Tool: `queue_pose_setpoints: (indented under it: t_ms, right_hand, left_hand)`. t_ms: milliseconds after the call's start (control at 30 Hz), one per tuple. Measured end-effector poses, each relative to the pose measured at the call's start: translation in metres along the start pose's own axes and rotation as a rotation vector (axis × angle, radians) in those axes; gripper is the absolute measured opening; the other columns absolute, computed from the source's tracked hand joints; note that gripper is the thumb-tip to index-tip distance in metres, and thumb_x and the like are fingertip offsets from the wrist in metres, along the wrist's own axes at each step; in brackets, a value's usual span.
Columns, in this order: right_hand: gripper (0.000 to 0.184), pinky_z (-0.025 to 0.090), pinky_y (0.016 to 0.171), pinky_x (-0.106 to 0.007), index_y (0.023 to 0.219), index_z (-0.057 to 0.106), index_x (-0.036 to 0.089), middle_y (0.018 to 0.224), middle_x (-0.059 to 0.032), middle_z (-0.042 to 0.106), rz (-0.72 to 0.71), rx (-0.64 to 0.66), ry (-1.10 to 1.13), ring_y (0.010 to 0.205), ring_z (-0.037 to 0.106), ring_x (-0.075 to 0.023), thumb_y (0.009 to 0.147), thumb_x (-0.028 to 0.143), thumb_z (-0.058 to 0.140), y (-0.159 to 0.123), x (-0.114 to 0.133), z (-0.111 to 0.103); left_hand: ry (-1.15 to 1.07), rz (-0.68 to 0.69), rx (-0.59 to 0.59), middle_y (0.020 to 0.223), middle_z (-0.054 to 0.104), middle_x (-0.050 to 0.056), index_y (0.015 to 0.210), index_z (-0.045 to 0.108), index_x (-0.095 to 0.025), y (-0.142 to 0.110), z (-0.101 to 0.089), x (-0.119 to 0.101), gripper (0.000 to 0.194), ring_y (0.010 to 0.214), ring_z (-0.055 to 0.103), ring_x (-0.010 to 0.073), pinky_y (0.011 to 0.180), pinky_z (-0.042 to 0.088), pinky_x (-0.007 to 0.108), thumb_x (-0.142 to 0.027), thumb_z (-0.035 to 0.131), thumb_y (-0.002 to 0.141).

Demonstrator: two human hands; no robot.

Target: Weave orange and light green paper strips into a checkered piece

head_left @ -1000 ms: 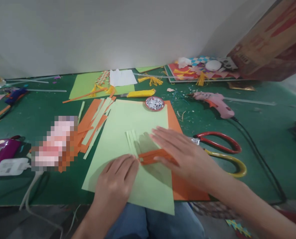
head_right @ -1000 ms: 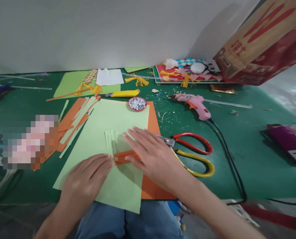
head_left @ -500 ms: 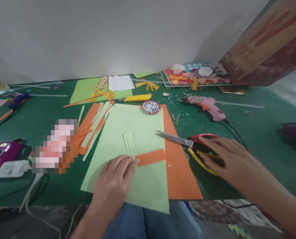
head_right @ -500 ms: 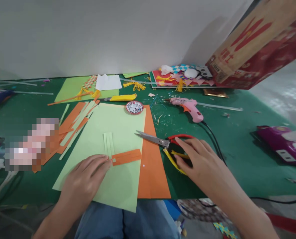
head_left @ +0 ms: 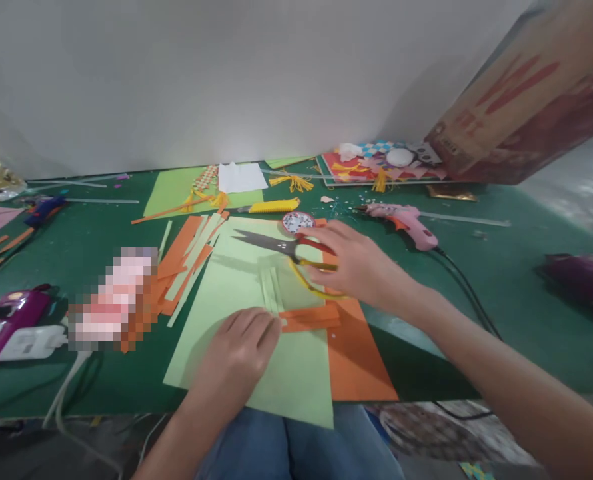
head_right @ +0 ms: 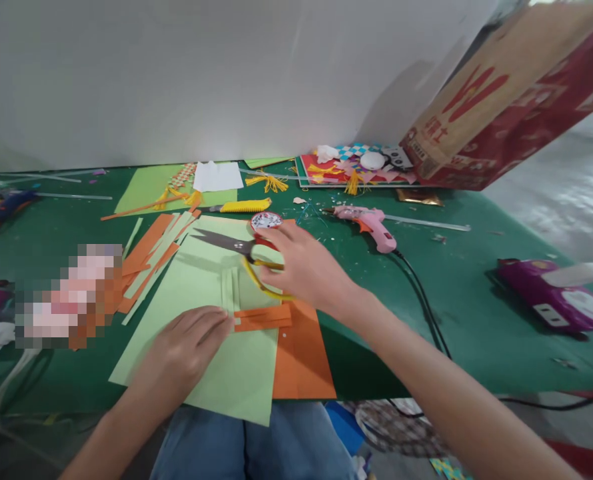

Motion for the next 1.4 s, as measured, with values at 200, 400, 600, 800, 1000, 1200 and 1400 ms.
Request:
queue_pose_setpoints:
  t_ms: [200,400,600,800,1000,1200,1400]
  right_hand:
    - [0.047,0.047,0.085,-0.036,0.124,0.054,0.010,0.115,-0.0170,0.056,-0.192,0.295,0.079,0.102,0.057,-0.0267,0.078,0.020,0.056,0.071,0.029,0.055]
    - [0.047,0.045,0.088,-0.039,0.122,0.055,0.007,0.112,-0.0183,0.057,-0.268,0.276,0.116,0.105,0.054,-0.0283,0.077,0.019,0.058,0.093,0.021,0.080]
    - [0.037,0.049,0.088,-0.039,0.108,0.063,0.012,0.103,-0.0121,0.067,-0.433,0.039,0.135,0.100,0.060,-0.0226,0.085,0.005,0.036,0.037,0.025,0.044]
    - [0.043,0.050,0.095,-0.041,0.110,0.064,0.012,0.117,-0.0097,0.067,-0.579,0.115,0.038,0.112,0.060,-0.0236,0.079,-0.002,0.038,-0.028,0.027,0.038]
    - [0.035,0.055,0.087,-0.040,0.107,0.063,0.012,0.108,-0.0123,0.069,-0.320,-0.053,0.074,0.103,0.064,-0.0223,0.084,0.000,0.039,-0.050,0.005,0.017]
    - [0.018,0.054,0.073,-0.036,0.101,0.062,0.016,0.092,-0.0096,0.068,-0.156,-0.145,0.170,0.083,0.061,-0.0196,0.086,0.011,0.053,-0.080,0.007,-0.002]
    - [0.013,0.051,0.065,-0.035,0.097,0.063,0.016,0.082,-0.0081,0.066,-0.106,-0.083,0.075,0.074,0.055,-0.0199,0.086,0.017,0.056,-0.093,0.014,0.005]
  left_hand:
    - [-0.011,-0.029,0.018,0.093,0.071,0.011,0.093,0.065,-0.008,-0.003,0.003,0.001,0.032,0.094,0.067,0.0250,0.076,0.058,0.037,-0.004,0.034,0.090]
    - [-0.025,0.026,0.042,0.106,0.071,0.014,0.101,0.065,-0.004,-0.006,0.007,0.000,0.033,0.104,0.065,0.0230,0.090,0.055,0.034,0.000,0.036,0.087]
    - [-0.006,0.041,0.035,0.106,0.071,0.013,0.101,0.065,-0.005,-0.006,0.008,0.000,0.035,0.103,0.066,0.0221,0.089,0.056,0.033,0.003,0.034,0.085]
    - [-0.028,0.000,0.063,0.101,0.072,0.012,0.097,0.065,-0.008,-0.001,0.009,0.001,0.033,0.098,0.067,0.0223,0.089,0.056,0.036,0.003,0.038,0.083]
    - [-0.055,-0.032,0.030,0.094,0.072,0.011,0.089,0.065,-0.009,0.005,0.010,0.001,0.027,0.090,0.069,0.0227,0.084,0.058,0.039,0.003,0.042,0.084]
    - [-0.077,-0.083,-0.009,0.096,0.072,0.010,0.090,0.066,-0.011,0.002,0.012,0.002,0.024,0.093,0.068,0.0210,0.087,0.057,0.038,-0.002,0.044,0.087]
    - [-0.115,-0.115,-0.020,0.097,0.073,0.009,0.090,0.066,-0.012,0.000,0.014,0.004,0.021,0.092,0.069,0.0207,0.085,0.058,0.036,-0.008,0.046,0.089]
Point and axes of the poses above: each hand's wrist, its own y-axis towards the middle knuckle, its own z-axis out of the palm, x = y × z, the point moved 5 cm from there along y, towards the middle knuckle
